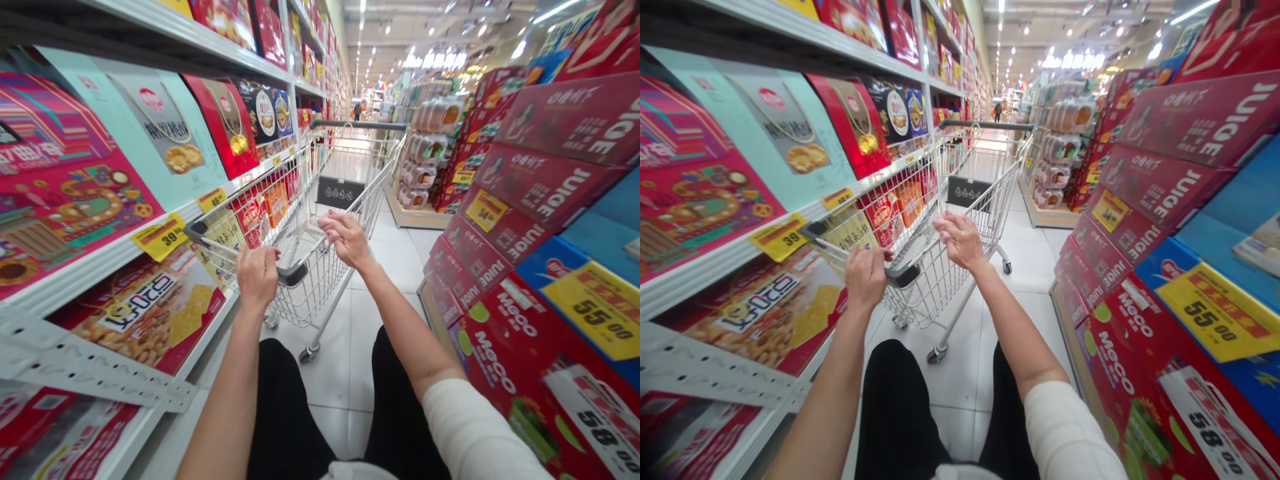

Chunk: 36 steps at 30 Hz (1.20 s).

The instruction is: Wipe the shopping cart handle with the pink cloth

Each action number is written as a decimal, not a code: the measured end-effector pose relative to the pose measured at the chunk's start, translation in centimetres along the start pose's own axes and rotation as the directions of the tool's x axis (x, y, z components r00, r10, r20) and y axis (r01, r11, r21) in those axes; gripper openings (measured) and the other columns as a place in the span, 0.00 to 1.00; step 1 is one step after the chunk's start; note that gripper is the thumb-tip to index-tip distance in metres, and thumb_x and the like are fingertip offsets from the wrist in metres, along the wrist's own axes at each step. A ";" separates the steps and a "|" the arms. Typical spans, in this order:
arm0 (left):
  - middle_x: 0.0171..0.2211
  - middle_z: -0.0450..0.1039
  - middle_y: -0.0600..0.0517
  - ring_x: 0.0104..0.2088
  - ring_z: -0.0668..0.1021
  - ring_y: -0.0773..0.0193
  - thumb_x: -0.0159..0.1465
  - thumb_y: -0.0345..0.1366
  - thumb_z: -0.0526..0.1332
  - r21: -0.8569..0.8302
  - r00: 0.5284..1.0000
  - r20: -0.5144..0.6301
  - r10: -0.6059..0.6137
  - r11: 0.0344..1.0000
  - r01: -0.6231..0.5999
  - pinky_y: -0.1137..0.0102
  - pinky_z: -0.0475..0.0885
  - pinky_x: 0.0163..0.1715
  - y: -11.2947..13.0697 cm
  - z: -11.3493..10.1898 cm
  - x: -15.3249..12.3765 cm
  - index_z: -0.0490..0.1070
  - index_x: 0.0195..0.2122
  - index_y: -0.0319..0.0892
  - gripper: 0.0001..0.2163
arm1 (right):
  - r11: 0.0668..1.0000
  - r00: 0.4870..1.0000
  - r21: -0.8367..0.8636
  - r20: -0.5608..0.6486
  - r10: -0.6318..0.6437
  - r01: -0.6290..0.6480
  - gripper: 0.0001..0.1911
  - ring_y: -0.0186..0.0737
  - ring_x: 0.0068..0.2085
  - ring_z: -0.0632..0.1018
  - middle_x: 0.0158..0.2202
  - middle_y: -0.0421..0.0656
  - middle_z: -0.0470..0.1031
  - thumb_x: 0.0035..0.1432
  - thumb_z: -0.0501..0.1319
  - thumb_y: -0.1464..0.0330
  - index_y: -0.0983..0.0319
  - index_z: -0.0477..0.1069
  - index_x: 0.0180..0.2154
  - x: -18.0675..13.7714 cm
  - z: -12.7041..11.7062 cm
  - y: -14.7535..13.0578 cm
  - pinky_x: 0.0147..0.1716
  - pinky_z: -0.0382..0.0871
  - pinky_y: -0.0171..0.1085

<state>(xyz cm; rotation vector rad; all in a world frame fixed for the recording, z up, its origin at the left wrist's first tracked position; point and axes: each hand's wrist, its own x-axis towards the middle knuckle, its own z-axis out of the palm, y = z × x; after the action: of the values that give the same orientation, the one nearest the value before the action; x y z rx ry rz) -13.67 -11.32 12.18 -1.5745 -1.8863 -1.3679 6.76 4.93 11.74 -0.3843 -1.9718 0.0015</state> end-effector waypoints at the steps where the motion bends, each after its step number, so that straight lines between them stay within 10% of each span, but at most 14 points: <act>1: 0.26 0.75 0.49 0.37 0.77 0.56 0.74 0.46 0.46 0.008 0.999 0.054 0.007 1.000 -0.008 0.54 0.62 0.65 -0.2 0.7 0.5 0.75 0.26 0.46 0.24 | 1.000 0.999 0.027 0.034 -0.017 0.016 0.18 0.43 0.58 0.77 0.52 0.44 0.81 0.71 0.52 0.70 0.58 0.80 0.50 0.1 0.0 -0.6 0.63 0.70 0.46; 7: 0.24 0.74 0.47 0.33 0.76 0.55 0.73 0.49 0.46 0.131 0.993 0.116 -0.004 0.991 -0.011 0.58 0.65 0.50 0.8 3.1 0.6 0.70 0.22 0.46 0.25 | 0.985 0.944 0.158 0.308 -0.121 0.074 0.18 0.44 0.50 0.77 0.47 0.44 0.81 0.71 0.52 0.69 0.58 0.81 0.48 -0.2 -0.3 -5.6 0.56 0.70 0.46; 14: 0.28 0.78 0.45 0.36 0.78 0.53 0.75 0.47 0.42 0.183 0.970 0.233 0.072 0.976 -0.116 0.56 0.63 0.46 4.3 4.3 0.3 0.72 0.26 0.46 0.26 | 0.988 0.891 -0.034 0.429 0.148 -0.148 0.17 0.46 0.46 0.75 0.43 0.47 0.81 0.66 0.53 0.72 0.62 0.81 0.43 1.7 -3.5 -1.2 0.53 0.67 0.45; 19: 0.28 0.78 0.45 0.34 0.77 0.53 0.76 0.48 0.37 0.089 0.974 0.173 0.147 0.982 -0.164 0.55 0.62 0.46 5.8 6.0 -0.6 0.71 0.29 0.46 0.28 | 0.988 0.847 -0.049 0.509 0.151 -0.146 0.18 0.44 0.42 0.75 0.37 0.44 0.79 0.69 0.50 0.68 0.61 0.79 0.37 1.3 -4.7 -3.9 0.49 0.68 0.43; 28: 0.34 0.80 0.47 0.39 0.80 0.54 0.74 0.56 0.25 -0.077 0.986 0.075 0.152 0.986 -0.146 0.56 0.64 0.50 6.3 7.1 -1.4 0.71 0.45 0.45 0.36 | 0.992 0.975 -0.093 0.211 -0.067 0.089 0.24 0.55 0.72 0.61 0.68 0.50 0.67 0.69 0.58 0.55 0.57 0.71 0.60 -5.5 -5.1 -7.5 0.71 0.59 0.61; 36: 0.37 0.82 0.46 0.41 0.81 0.54 0.72 0.60 0.24 -0.135 0.988 0.132 0.086 0.988 -0.068 0.54 0.66 0.53 7.4 6.7 -1.3 0.72 0.52 0.44 0.40 | 0.961 0.981 -0.258 0.184 -0.058 0.105 0.13 0.51 0.63 0.69 0.57 0.51 0.75 0.74 0.54 0.67 0.59 0.76 0.52 -4.4 -4.3 -6.9 0.62 0.69 0.54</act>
<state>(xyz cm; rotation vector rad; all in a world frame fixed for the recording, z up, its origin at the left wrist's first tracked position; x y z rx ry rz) -4.55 -7.09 11.29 -1.8291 -1.8235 -1.4077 10.42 -3.54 10.84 -0.4901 -2.1670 -0.2954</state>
